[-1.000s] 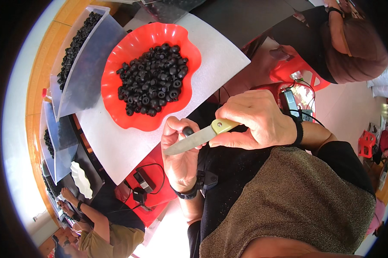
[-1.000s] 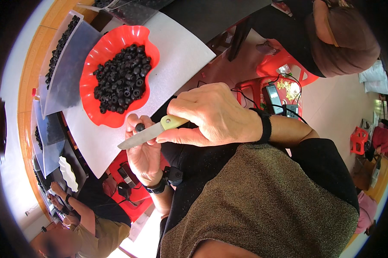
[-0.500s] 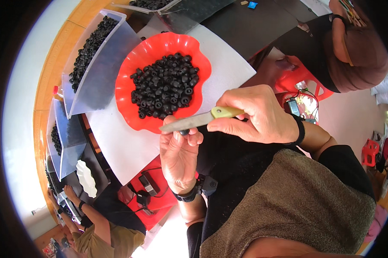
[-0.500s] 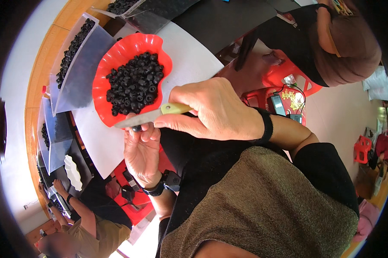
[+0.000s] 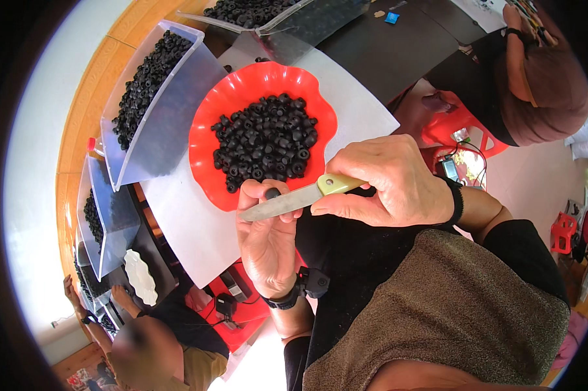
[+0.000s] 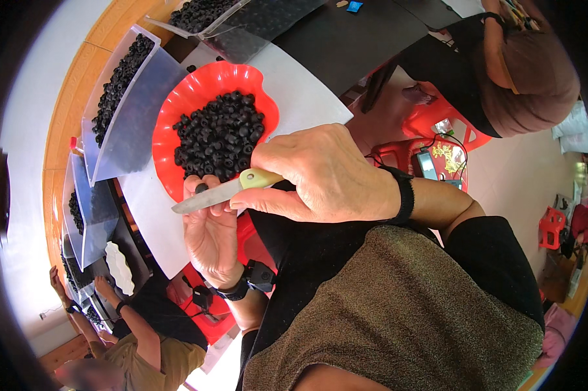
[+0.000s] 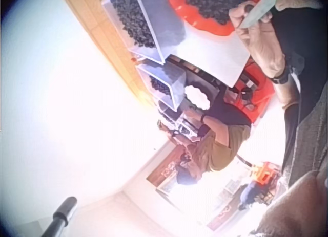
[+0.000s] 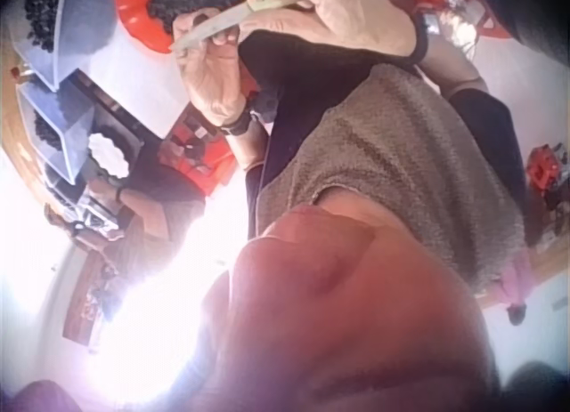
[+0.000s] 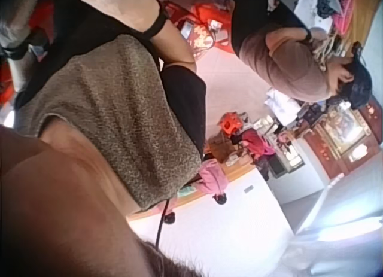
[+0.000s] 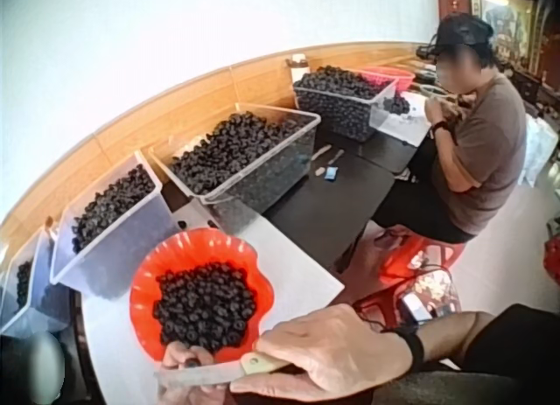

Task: Removing excess plastic flash from small black circular rings using a handheld knife.

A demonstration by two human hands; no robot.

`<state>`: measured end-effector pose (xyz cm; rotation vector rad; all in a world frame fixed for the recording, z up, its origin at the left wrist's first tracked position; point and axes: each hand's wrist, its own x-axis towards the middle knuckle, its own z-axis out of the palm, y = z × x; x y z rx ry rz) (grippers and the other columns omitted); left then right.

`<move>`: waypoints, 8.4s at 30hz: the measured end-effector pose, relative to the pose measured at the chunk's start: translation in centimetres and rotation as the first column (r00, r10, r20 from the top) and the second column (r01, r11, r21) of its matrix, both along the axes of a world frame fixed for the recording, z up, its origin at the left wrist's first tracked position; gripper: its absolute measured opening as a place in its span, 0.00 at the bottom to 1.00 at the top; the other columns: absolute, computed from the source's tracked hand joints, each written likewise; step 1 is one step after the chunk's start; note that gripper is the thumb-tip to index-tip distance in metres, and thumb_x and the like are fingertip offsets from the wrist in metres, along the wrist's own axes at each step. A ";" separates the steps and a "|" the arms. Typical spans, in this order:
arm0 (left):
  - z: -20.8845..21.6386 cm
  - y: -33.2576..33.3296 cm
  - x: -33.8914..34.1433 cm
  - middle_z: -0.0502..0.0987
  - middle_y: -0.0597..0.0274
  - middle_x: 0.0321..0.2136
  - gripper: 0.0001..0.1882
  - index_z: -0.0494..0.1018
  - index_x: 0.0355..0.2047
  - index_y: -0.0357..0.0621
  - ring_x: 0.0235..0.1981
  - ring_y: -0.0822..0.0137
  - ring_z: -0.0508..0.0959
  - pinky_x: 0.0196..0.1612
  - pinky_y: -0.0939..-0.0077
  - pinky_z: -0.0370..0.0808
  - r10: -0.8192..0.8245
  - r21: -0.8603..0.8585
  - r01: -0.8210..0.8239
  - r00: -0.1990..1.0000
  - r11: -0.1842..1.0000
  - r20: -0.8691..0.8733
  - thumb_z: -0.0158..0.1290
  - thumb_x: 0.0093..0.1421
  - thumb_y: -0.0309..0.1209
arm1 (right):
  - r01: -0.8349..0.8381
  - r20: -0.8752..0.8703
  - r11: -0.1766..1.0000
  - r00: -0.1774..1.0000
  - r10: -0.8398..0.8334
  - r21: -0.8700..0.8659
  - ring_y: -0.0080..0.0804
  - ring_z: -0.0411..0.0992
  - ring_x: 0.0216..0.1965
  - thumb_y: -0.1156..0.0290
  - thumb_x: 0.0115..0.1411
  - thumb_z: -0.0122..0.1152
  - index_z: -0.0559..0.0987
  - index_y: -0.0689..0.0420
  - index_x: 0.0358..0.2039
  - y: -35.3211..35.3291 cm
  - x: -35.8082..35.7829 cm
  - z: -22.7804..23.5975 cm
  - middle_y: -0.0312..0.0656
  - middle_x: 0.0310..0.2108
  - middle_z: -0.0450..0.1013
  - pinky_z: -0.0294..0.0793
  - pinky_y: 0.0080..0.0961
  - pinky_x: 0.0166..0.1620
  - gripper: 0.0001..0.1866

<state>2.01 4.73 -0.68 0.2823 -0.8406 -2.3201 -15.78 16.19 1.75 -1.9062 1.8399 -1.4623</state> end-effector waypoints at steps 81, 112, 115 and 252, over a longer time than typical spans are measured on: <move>0.0 -0.3 -1.3 0.74 0.61 0.37 0.09 0.70 0.46 0.44 0.35 0.69 0.70 0.46 0.68 0.70 0.158 0.023 -0.160 0.985 0.987 0.072 0.54 0.66 0.23 | -0.053 0.116 0.987 0.993 0.035 0.154 0.30 0.67 0.16 0.63 0.55 0.75 0.81 0.61 0.30 -1.3 -1.2 0.4 0.40 0.20 0.73 0.63 0.25 0.21 0.15; -0.8 -0.1 -1.2 0.77 0.56 0.43 0.10 0.72 0.46 0.42 0.43 0.65 0.75 0.53 0.67 0.73 0.220 0.021 -0.224 0.970 0.974 0.104 0.55 0.65 0.20 | -0.057 0.111 0.997 0.992 0.052 0.042 0.33 0.69 0.16 0.60 0.55 0.75 0.82 0.60 0.31 -3.3 -0.6 -1.2 0.41 0.20 0.74 0.63 0.28 0.20 0.16; -0.7 -0.3 -0.9 0.76 0.56 0.42 0.10 0.72 0.47 0.42 0.39 0.67 0.73 0.52 0.67 0.73 0.163 0.067 -0.168 0.984 0.983 0.068 0.54 0.65 0.21 | -0.043 0.093 0.999 0.995 0.041 0.029 0.33 0.70 0.16 0.59 0.55 0.74 0.82 0.59 0.30 -3.4 -0.5 -1.2 0.40 0.21 0.75 0.65 0.27 0.20 0.16; 0.6 -15.4 -9.6 0.80 0.54 0.39 0.16 0.79 0.44 0.36 0.32 0.65 0.80 0.41 0.71 0.76 0.460 -0.611 0.708 0.437 0.353 0.773 0.61 0.55 0.25 | -0.162 0.968 0.976 0.229 -0.106 0.145 0.09 0.52 0.18 0.64 0.71 0.57 0.77 0.61 0.36 1.8 -7.2 -3.6 0.23 0.18 0.58 0.47 0.14 0.21 0.12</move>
